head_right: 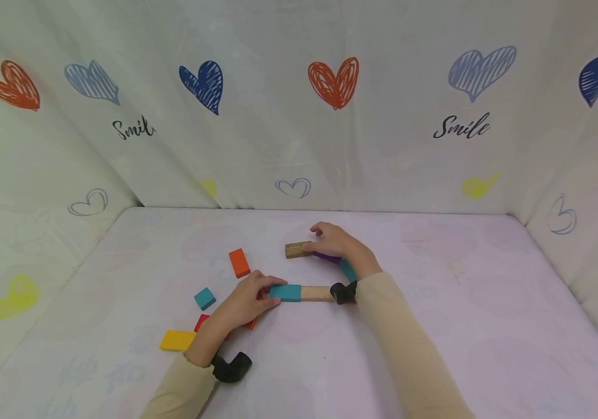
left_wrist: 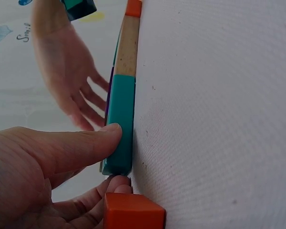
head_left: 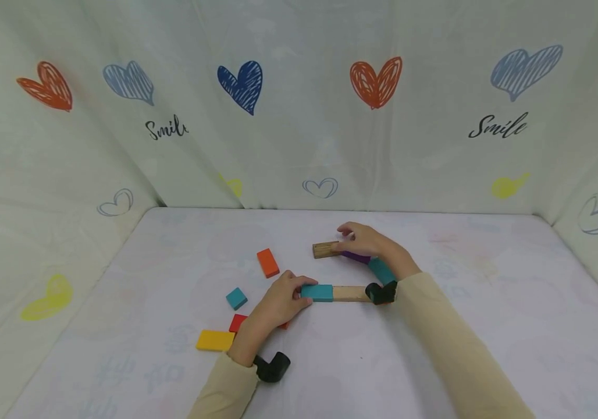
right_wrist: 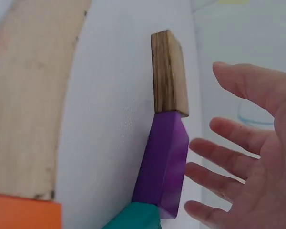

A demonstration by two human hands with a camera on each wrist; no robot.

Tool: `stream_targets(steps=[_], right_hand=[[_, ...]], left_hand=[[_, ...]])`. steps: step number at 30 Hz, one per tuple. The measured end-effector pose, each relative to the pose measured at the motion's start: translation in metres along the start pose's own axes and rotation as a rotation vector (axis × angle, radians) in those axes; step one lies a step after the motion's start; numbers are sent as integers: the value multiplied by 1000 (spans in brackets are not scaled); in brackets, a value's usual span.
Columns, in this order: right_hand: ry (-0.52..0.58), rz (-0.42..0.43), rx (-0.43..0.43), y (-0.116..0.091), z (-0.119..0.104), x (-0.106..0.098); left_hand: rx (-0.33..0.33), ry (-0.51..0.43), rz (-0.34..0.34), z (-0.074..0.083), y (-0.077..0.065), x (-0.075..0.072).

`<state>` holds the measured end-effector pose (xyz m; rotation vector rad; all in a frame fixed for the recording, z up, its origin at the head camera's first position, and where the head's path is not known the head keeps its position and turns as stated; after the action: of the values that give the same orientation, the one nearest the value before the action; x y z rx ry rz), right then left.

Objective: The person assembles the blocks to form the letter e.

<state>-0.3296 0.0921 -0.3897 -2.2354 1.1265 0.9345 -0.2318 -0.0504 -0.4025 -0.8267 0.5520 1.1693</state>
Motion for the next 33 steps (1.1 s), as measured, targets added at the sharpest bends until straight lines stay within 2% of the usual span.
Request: stream_targets(steps=[7, 11, 15, 20, 25, 33], right_hand=[[7, 206, -93, -32, -26, -17], [-19, 276, -89, -56, -39, -18], [-27, 283, -55, -79, -42, -8], [-61, 249, 3, -98, -36, 10], [-135, 231, 18, -105, -29, 24], [-130, 267, -12, -106, -23, 30]], left_hand=[[3, -5, 8, -1, -1, 0], [8, -4, 10, -2, -1, 0], [27, -8, 14, 0, -1, 0], [47, -16, 12, 0, -1, 1], [57, -21, 1, -2, -1, 2], [54, -39, -13, -2, 0, 0]])
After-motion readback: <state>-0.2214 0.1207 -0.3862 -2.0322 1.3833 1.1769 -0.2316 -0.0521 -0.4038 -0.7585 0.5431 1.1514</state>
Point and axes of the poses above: each hand's wrist, its own y-axis towards the middle knuckle, its own x-axis out of the palm, z = x × y, the point moved 10 cm from there along y, towards the middle knuckle, and after that the axes turned 13 degrees about -x, right-handed, at the moved point
